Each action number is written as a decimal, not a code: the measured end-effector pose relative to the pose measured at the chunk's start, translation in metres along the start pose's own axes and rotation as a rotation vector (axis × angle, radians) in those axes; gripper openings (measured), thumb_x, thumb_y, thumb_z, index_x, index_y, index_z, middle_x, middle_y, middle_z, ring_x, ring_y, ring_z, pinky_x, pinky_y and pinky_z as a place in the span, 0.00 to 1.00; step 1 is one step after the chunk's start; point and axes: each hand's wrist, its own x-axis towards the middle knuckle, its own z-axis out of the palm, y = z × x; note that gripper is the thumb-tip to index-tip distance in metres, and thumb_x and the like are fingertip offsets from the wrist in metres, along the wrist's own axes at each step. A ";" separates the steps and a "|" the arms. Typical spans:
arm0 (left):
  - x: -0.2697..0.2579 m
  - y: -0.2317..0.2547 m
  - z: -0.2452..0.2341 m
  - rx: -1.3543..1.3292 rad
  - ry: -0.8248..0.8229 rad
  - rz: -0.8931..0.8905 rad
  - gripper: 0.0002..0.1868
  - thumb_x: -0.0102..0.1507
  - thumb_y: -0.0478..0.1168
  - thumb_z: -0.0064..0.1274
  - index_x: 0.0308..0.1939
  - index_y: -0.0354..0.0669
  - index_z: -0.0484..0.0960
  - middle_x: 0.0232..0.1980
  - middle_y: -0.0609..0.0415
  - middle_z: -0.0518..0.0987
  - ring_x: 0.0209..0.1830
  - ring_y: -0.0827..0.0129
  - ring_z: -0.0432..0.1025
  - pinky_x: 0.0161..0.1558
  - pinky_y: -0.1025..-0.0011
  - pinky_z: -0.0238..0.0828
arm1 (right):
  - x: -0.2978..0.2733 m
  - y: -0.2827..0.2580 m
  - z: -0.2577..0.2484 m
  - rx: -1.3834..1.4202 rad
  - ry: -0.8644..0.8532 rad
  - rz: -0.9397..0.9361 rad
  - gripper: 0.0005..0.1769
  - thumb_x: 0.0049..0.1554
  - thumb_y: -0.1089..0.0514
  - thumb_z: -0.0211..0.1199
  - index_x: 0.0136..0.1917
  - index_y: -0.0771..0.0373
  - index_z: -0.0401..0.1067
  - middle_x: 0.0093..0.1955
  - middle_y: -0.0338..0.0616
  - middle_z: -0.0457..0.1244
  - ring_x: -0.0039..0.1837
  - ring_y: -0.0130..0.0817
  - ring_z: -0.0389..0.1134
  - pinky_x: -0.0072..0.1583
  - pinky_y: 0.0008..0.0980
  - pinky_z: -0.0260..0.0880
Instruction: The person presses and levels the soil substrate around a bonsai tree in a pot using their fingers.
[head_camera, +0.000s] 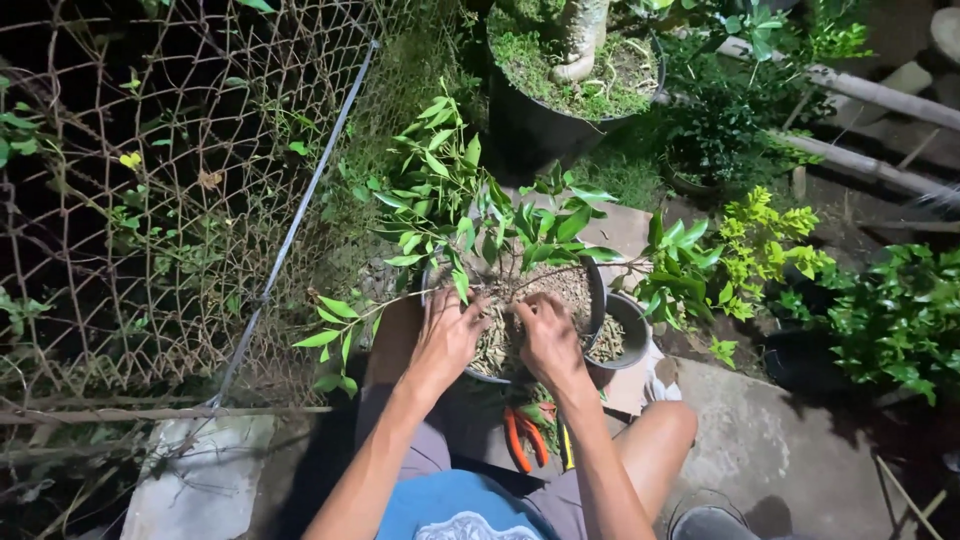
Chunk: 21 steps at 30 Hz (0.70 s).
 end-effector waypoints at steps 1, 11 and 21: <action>-0.004 -0.001 0.004 0.014 0.011 0.007 0.15 0.70 0.49 0.48 0.52 0.50 0.86 0.59 0.47 0.75 0.66 0.48 0.66 0.60 0.52 0.65 | -0.006 0.004 -0.006 0.080 -0.063 0.029 0.31 0.41 0.68 0.61 0.56 0.44 0.74 0.54 0.37 0.63 0.63 0.46 0.65 0.57 0.43 0.69; -0.001 0.010 0.020 0.002 0.012 0.038 0.19 0.72 0.50 0.46 0.63 0.50 0.78 0.60 0.40 0.74 0.64 0.41 0.66 0.57 0.47 0.69 | -0.002 -0.002 -0.035 -1.345 0.225 -0.110 0.31 0.57 0.72 0.45 0.71 0.52 0.58 0.54 0.30 0.56 0.39 0.13 0.51 0.33 0.09 0.49; -0.022 0.013 -0.035 -0.086 -0.067 0.028 0.15 0.73 0.39 0.38 0.61 0.46 0.75 0.60 0.48 0.72 0.65 0.56 0.67 0.64 0.64 0.66 | -0.031 0.000 -0.080 0.390 -0.189 0.183 0.30 0.54 0.70 0.53 0.68 0.50 0.70 0.63 0.53 0.64 0.60 0.57 0.70 0.58 0.54 0.74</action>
